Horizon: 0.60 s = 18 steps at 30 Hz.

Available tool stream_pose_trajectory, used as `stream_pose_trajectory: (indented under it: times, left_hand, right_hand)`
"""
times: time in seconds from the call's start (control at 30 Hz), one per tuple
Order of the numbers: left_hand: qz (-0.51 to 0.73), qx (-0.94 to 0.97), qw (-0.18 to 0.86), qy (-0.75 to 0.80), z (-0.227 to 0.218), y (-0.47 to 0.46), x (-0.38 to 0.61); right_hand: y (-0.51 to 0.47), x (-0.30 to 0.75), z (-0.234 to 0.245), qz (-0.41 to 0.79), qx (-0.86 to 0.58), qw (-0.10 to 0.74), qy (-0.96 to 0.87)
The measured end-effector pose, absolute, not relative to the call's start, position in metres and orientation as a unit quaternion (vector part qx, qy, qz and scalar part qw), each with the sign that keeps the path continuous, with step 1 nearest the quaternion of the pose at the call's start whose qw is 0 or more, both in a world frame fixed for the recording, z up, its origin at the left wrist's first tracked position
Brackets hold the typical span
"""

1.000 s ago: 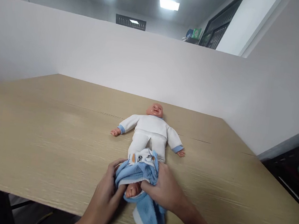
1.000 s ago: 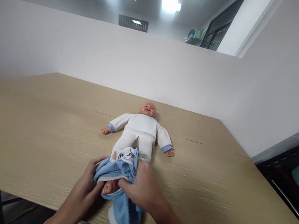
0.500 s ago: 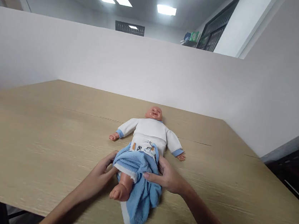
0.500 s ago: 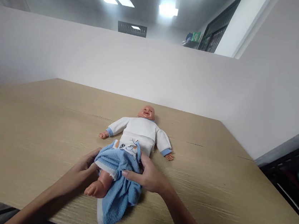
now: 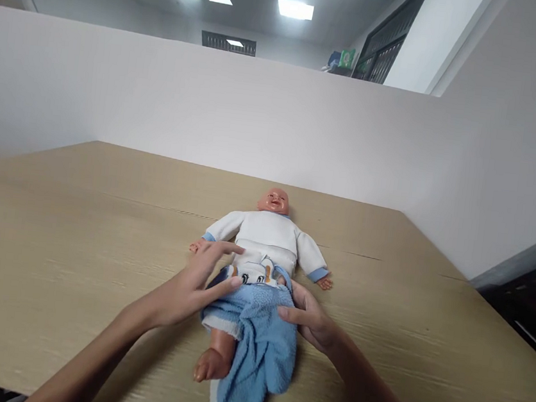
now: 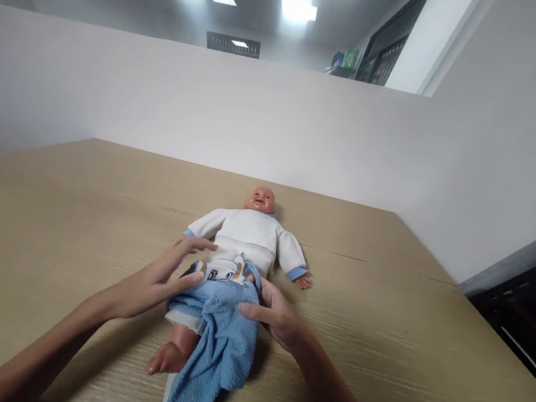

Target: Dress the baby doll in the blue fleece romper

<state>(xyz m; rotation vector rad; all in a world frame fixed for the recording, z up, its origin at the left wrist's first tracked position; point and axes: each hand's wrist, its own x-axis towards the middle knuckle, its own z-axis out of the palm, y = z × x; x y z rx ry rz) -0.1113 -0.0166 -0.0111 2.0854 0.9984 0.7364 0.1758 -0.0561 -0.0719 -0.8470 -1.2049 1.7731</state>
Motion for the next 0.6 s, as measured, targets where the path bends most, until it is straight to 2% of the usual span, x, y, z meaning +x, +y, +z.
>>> stream_pose_trajectory:
  times: [0.1,0.2,0.27,0.37,0.47,0.53,0.6]
  left_hand:
    - [0.192,0.876,0.330,0.293,0.018,0.007,-0.089]
    - [0.133,0.891,0.343,0.267,0.036,0.029,-0.076]
    - [0.089,0.880,0.385,0.263,0.042,0.039,-0.071]
    - [0.031,0.838,0.506,0.202,0.046,0.048,-0.062]
    - [-0.022,0.787,0.600,0.143,0.044,0.051,-0.049]
    - [-0.050,0.768,0.626,0.126,0.041,0.052,-0.041]
    - [-0.068,0.762,0.633,0.119,0.038,0.053,-0.037]
  right_hand:
    - [-0.058,0.177,-0.069,0.707,-0.323,0.408,-0.479]
    - [-0.059,0.178,-0.067,0.703,-0.317,0.419,-0.479]
    - [-0.059,0.179,-0.064,0.697,-0.322,0.424,-0.481]
    - [-0.059,0.180,-0.060,0.690,-0.333,0.426,-0.481]
    - [-0.060,0.185,-0.057,0.696,-0.330,0.361,-0.526]
    - [-0.062,0.190,-0.054,0.694,-0.333,0.288,-0.569]
    - [-0.064,0.193,-0.052,0.685,-0.343,0.251,-0.591]
